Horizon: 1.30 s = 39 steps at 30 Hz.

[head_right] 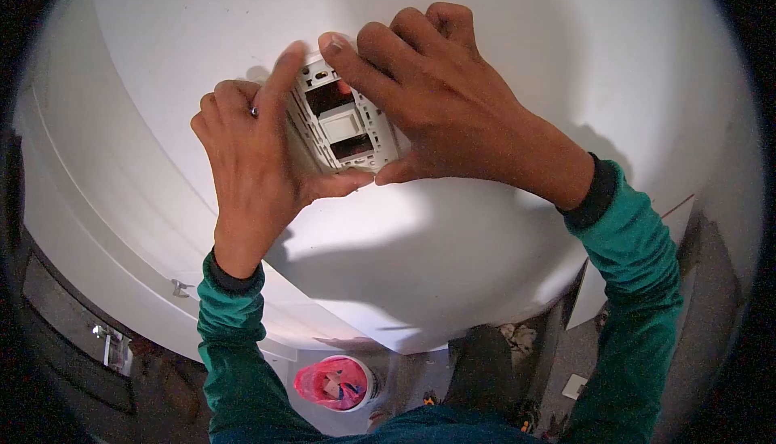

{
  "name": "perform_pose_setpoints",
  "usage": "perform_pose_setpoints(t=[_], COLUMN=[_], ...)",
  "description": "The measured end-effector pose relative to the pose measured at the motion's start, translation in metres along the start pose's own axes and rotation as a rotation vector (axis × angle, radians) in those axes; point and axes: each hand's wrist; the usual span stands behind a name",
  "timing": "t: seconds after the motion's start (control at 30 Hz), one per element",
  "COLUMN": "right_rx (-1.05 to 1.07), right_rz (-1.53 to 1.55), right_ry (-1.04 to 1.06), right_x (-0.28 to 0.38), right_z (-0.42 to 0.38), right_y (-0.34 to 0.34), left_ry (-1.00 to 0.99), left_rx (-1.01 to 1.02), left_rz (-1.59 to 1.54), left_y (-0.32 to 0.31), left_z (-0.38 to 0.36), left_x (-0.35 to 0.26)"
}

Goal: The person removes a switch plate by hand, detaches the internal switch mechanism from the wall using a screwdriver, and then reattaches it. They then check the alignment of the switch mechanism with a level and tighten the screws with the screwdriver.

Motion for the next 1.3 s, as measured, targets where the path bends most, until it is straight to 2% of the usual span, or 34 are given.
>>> perform_pose_setpoints(t=[0.13,0.33,0.77,0.93,1.3], right_rx=[0.005,-0.006,0.038,0.028,0.007], right_rz=[-0.016,-0.032,-0.049,-0.021,-0.012], right_ry=[-0.004,0.013,0.056,0.063,0.057], right_x=[0.0,-0.001,-0.006,-0.005,-0.006], right_z=[0.001,0.001,0.001,0.005,0.004], right_y=[-0.001,0.001,0.009,0.009,0.008], left_ry=[-0.014,-0.044,-0.029,-0.051,-0.049], left_rx=[0.05,-0.02,0.013,0.001,-0.001], left_rz=[0.016,0.019,0.045,-0.072,-0.074], left_y=[0.004,-0.003,-0.001,0.0,-0.002], left_z=[0.003,0.003,0.001,-0.001,0.0], left_x=[0.0,0.005,0.003,0.006,0.004])
Point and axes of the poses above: each hand's wrist, its own z-axis towards the middle knuckle, its own y-axis out of the back of the hand, x = y × z, and after that the axes turned 11 degrees about x, right-handed
